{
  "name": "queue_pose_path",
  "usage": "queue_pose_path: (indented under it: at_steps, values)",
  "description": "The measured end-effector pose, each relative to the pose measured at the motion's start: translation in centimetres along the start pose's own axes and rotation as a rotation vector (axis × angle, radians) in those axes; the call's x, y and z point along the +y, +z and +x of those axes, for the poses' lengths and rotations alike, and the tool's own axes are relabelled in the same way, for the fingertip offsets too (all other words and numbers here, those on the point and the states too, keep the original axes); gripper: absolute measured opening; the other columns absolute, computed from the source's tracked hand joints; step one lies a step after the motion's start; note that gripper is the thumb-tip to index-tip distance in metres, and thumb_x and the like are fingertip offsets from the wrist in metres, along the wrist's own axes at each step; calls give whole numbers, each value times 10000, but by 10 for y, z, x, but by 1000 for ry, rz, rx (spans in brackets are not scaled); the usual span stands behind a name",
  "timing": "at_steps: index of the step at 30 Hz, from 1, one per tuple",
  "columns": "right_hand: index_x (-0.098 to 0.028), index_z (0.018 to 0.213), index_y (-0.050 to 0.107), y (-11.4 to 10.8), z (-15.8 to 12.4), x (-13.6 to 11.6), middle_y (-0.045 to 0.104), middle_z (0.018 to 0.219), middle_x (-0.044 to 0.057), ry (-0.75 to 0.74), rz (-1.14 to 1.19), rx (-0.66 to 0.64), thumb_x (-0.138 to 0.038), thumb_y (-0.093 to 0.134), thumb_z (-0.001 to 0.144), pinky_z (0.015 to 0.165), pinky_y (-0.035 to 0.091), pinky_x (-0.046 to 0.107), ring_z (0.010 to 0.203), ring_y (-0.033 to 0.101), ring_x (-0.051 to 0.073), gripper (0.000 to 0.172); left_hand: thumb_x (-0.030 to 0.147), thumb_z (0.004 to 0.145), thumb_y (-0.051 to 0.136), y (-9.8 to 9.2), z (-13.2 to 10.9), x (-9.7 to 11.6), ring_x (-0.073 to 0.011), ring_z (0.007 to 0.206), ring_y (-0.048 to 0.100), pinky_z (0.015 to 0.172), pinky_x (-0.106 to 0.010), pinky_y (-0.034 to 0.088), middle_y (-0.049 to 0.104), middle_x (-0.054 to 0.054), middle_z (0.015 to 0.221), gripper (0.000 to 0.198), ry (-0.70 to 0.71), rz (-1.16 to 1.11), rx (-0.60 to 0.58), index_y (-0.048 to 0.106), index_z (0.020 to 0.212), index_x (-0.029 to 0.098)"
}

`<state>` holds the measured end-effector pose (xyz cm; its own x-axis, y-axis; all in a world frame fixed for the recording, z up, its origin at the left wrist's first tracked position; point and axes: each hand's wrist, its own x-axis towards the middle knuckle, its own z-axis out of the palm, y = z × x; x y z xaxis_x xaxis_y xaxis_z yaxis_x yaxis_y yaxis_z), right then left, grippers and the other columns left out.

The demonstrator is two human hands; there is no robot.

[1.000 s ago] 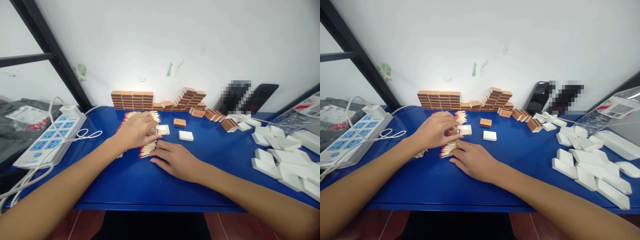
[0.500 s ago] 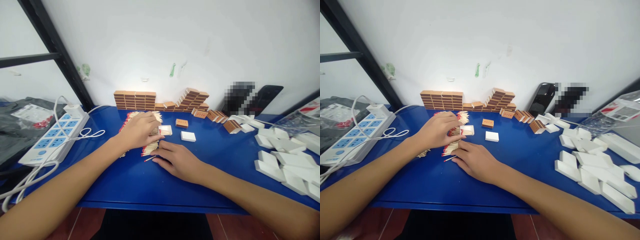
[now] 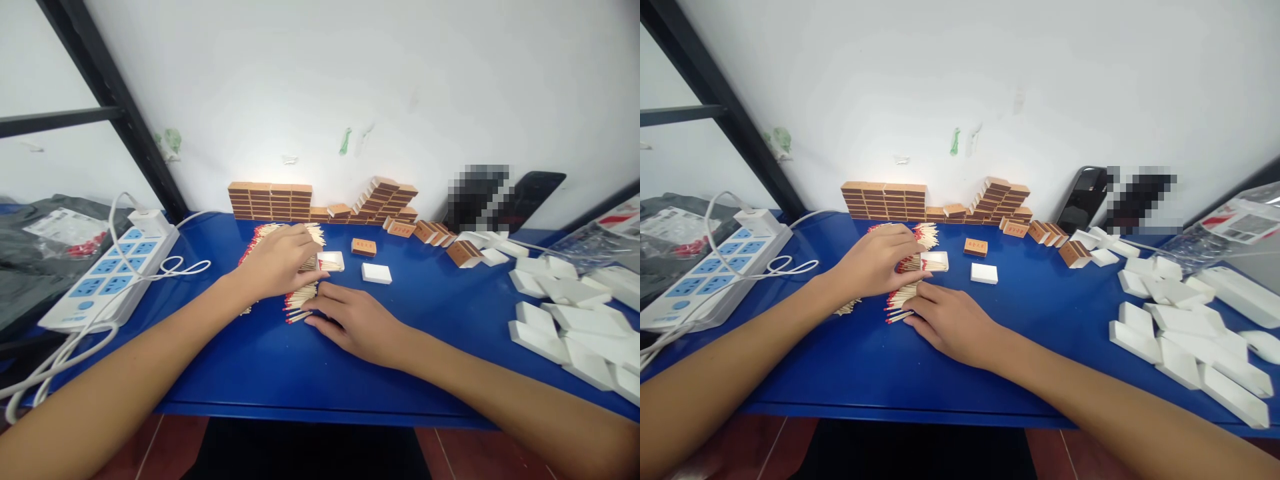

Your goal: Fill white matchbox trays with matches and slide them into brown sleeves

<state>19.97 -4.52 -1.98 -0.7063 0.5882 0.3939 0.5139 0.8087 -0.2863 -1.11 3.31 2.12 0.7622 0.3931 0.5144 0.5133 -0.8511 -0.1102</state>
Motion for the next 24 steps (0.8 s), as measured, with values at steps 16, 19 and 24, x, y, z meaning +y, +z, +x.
queue_pose_path:
  at_steps: [16, 19, 24]
  values:
    - [-187, 1073, 725, -6, 3, -4, 683, 1007, 63, 61, 42, -115, -305, 551, 1072, 795, 579, 347, 883, 695, 195, 211, 497, 988, 654, 2, 0, -1, -271, 929, 659, 843, -405, 532, 724, -114, 932, 389, 11, 9, -4, 740, 1024, 119]
    - [-189, 1072, 716, -10, 3, -5, 683, 1013, 63, 57, 34, -97, -308, 541, 1078, 782, 575, 326, 871, 697, 185, 212, 475, 981, 670, 2, 0, -1, -273, 936, 661, 844, -403, 534, 727, -113, 934, 370, 15, 7, -4, 741, 1032, 115]
    - [-190, 1045, 671, -22, 1, 0, 677, 1035, 63, 41, 9, -6, -274, 536, 1078, 752, 547, 292, 850, 685, 169, 163, 456, 975, 681, 1, -1, 0, -277, 950, 663, 843, -406, 536, 734, -114, 947, 349, 20, 19, -2, 736, 1047, 119]
